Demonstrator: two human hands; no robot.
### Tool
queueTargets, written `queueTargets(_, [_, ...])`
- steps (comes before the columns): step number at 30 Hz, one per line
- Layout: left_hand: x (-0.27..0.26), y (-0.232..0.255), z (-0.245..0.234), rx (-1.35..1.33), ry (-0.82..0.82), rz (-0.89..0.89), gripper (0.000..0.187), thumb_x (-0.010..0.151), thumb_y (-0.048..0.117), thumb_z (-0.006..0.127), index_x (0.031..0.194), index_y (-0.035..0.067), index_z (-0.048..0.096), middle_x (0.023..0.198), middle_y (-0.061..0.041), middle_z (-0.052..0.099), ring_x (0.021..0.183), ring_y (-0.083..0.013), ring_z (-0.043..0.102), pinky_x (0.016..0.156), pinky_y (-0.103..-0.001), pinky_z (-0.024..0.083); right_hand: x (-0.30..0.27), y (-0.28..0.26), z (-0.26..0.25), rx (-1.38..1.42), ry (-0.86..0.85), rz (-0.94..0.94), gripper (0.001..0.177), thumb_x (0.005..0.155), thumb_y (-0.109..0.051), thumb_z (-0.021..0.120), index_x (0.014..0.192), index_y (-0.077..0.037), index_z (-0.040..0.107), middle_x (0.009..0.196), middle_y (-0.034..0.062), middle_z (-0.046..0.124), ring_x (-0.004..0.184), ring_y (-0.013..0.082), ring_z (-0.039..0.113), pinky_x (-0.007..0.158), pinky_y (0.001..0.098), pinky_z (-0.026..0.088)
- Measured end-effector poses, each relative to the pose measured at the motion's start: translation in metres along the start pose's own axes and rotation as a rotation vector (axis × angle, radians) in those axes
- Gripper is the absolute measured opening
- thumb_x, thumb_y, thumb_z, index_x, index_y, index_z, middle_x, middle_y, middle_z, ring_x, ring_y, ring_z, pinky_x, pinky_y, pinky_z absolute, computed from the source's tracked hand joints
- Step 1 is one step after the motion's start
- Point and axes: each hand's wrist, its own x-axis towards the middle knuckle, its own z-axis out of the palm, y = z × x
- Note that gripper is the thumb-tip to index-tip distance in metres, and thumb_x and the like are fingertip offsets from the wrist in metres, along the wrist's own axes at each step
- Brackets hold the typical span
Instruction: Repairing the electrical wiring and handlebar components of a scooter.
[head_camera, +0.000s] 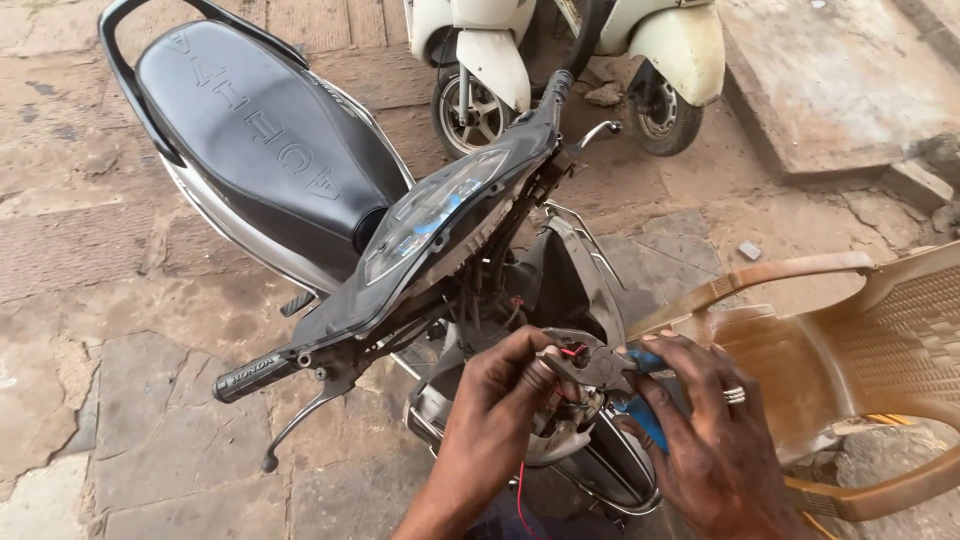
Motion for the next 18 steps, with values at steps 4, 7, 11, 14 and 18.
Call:
queueTargets(4, [-0.004,0.002,0.000,-0.050,-0.040,0.047,0.023,0.104,0.012,0.051,0.108,0.004,0.073,0.072,-0.003,0.067,0.062,-0.0085,0.055,0.055,-0.026,0.041,0.006,-0.008,-0.007,-0.023,0.030,0.027,0.048,0.076,-0.033,0.076,0.113,-0.003,0.071,0.136,0.0124,0.049,0.132,0.0320,0.043,0.113,0.0511,0.033])
queueTargets(7, [-0.006,0.002,-0.002,-0.039,-0.048,0.044,0.023,0.104,0.012,0.051,0.109,0.004,0.072,0.072,-0.002,0.067,0.062,-0.0087,0.056,0.055,-0.027,0.043,0.007,-0.012,-0.009,-0.031,0.018,0.043,0.047,0.075,-0.032,0.077,0.111,-0.003,0.072,0.133,0.0106,0.051,0.129,0.0306,0.045,0.112,0.0499,0.034])
queueTargets(11, [-0.009,0.015,-0.005,0.159,-0.053,0.111,0.021,0.102,0.008,0.051,0.106,0.005,0.071,0.070,-0.002,0.066,0.061,-0.0099,0.055,0.054,-0.028,0.045,0.011,-0.013,-0.013,0.005,-0.026,0.095,0.044,0.074,-0.029,0.079,0.108,-0.002,0.074,0.128,0.0101,0.054,0.121,0.0302,0.053,0.103,0.0471,0.043])
queueTargets(14, [-0.007,0.005,-0.006,0.142,-0.067,0.124,0.023,0.103,0.019,0.046,0.098,0.009,0.066,0.070,0.002,0.063,0.062,-0.0101,0.055,0.056,-0.031,0.046,-0.018,0.006,0.024,0.138,-0.046,0.158,0.039,0.081,-0.030,0.077,0.108,-0.003,0.074,0.127,0.0129,0.058,0.106,0.0262,0.064,0.086,0.0388,0.052])
queueTargets(18, [0.021,-0.052,0.007,-0.464,-0.065,0.094,0.028,0.104,0.024,0.046,0.090,0.006,0.063,0.065,0.005,0.041,0.059,-0.0098,0.038,0.057,-0.030,0.039,-0.013,-0.016,0.040,0.347,-0.080,0.239,0.028,0.090,-0.029,0.074,0.102,-0.004,0.075,0.122,0.0154,0.063,0.091,0.0205,0.072,0.070,0.0302,0.059])
